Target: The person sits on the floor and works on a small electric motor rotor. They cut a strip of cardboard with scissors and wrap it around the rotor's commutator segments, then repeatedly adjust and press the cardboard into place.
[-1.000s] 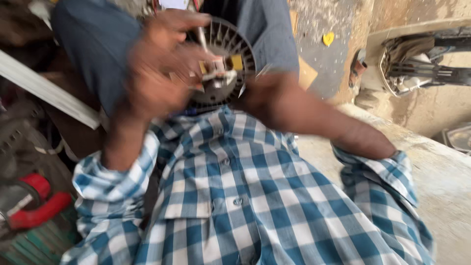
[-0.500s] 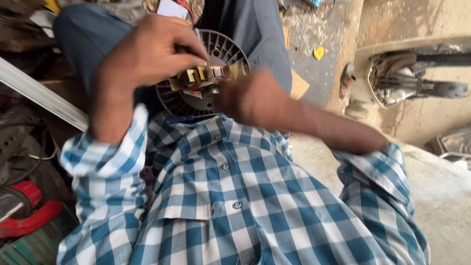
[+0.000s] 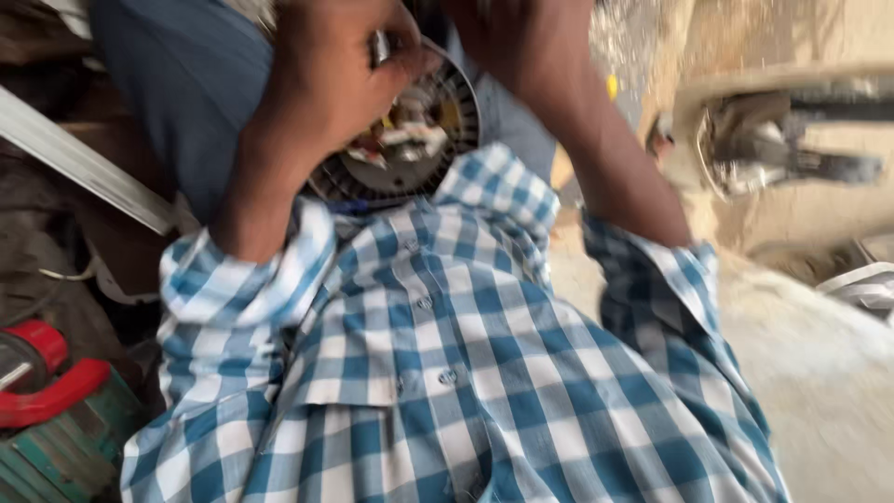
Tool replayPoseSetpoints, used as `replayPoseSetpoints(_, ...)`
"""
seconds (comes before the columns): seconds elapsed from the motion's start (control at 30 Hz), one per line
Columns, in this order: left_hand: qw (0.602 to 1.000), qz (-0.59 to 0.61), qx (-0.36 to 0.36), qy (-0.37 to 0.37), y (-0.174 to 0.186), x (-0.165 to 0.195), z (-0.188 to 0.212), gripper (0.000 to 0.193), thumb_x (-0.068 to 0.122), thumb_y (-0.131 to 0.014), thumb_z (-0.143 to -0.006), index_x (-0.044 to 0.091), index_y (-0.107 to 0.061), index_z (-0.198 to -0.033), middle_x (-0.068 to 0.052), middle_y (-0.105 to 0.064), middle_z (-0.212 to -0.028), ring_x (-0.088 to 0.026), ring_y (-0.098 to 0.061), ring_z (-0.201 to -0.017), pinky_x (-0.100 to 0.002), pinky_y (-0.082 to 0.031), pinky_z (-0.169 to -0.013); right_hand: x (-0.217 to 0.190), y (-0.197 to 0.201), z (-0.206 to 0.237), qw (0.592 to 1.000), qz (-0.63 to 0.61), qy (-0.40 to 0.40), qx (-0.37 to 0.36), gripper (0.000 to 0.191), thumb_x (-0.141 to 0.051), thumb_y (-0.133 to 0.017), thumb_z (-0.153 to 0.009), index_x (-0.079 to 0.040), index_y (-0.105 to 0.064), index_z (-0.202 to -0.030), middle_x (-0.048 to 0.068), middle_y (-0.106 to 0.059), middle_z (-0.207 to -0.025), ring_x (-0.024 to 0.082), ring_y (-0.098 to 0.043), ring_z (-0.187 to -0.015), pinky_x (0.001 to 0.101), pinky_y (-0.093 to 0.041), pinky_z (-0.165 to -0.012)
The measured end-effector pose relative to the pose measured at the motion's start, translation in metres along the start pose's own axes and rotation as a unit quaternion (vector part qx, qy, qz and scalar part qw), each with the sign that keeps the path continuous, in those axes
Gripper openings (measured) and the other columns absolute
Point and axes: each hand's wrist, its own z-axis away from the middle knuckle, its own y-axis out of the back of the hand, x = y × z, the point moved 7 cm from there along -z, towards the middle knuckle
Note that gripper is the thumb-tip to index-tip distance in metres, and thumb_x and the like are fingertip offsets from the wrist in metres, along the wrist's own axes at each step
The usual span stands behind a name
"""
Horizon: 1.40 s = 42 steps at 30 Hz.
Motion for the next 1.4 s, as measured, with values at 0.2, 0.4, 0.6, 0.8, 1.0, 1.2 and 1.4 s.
replayPoseSetpoints(0.2,0.993,0.087,-0.027,-0.08,0.026,0.062,-0.022,0.01,0.003,-0.077,-0.101,0.001,-0.069,-0.106,-0.02,-0.068,-0.11,-0.027,-0.074,-0.095,-0.039,-0.063,-0.084,-0.096,0.036,0.036,0.954,-0.085,0.085,-0.274,0.01,-0.017,-0.072,-0.099,-0.008,-0.075,-0.096,0.007,-0.067,-0.084,0.017,-0.063,-0.066,0.035,-0.049,-0.057)
replayPoseSetpoints(0.4,0.961,-0.195,0.118,-0.158,-0.012,0.059,0.047,0.016,0.008,-0.077,-0.095,-0.002,-0.073,-0.107,-0.016,-0.066,-0.111,-0.028,-0.073,-0.098,-0.046,-0.055,-0.09,-0.008,0.018,0.03,0.988,-0.125,0.073,-0.059,0.018,-0.018,-0.086,-0.095,-0.006,-0.072,-0.093,0.01,-0.064,-0.086,0.027,-0.061,-0.073,0.0381,-0.047,-0.062)
replayPoseSetpoints(0.6,0.998,-0.053,0.019,-0.008,-0.003,-0.015,0.01,0.017,0.013,-0.079,-0.103,0.001,-0.077,-0.092,-0.011,-0.073,-0.089,-0.025,-0.07,-0.084,-0.042,-0.056,-0.084,0.008,-0.006,0.01,0.999,-0.032,0.017,0.016,0.009,-0.009,-0.08,-0.101,-0.004,-0.076,-0.095,0.007,-0.068,-0.078,0.019,-0.065,-0.061,0.0311,-0.046,-0.048)
replayPoseSetpoints(0.8,0.998,0.052,-0.036,0.016,0.026,0.051,-0.024,0.006,0.009,-0.073,-0.098,0.005,-0.078,-0.098,-0.008,-0.073,-0.098,-0.025,-0.07,-0.094,-0.04,-0.058,-0.085,-0.099,0.047,0.043,0.954,-0.134,0.126,-0.237,0.011,-0.016,-0.076,-0.091,-0.006,-0.072,-0.093,0.009,-0.06,-0.083,0.023,-0.063,-0.074,0.0391,-0.053,-0.068)
replayPoseSetpoints(1.0,0.942,-0.283,0.075,-0.166,-0.004,0.09,0.031,0.005,0.008,-0.073,-0.085,0.005,-0.076,-0.089,-0.015,-0.066,-0.124,-0.039,-0.064,-0.111,-0.053,-0.052,-0.091,-0.003,0.015,0.032,0.983,-0.151,-0.025,-0.105,0.012,-0.014,-0.082,-0.103,-0.004,-0.076,-0.102,0.01,-0.067,-0.089,0.018,-0.063,-0.075,0.0307,-0.049,-0.063)
replayPoseSetpoints(1.2,0.99,0.019,0.119,-0.071,0.004,0.009,0.031,0.004,0.001,-0.073,-0.099,0.001,-0.07,-0.102,-0.015,-0.063,-0.126,-0.028,-0.067,-0.114,-0.04,-0.061,-0.098,0.009,0.009,0.004,0.954,-0.294,-0.009,-0.052,0.007,0.002,-0.079,-0.107,0.001,-0.072,-0.109,0.01,-0.074,-0.102,0.015,-0.071,-0.09,0.0285,-0.055,-0.072)
replayPoseSetpoints(1.4,0.992,0.119,0.042,0.026,0.008,-0.022,0.013,0.004,-0.001,-0.074,-0.101,0.002,-0.072,-0.102,-0.008,-0.073,-0.099,-0.016,-0.072,-0.092,-0.032,-0.061,-0.082,-0.052,0.066,-0.013,0.844,-0.504,-0.013,-0.184,0.002,0.003,-0.066,-0.097,0.003,-0.068,-0.097,0.014,-0.074,-0.092,0.013,-0.069,-0.075,0.027,-0.051,-0.061)
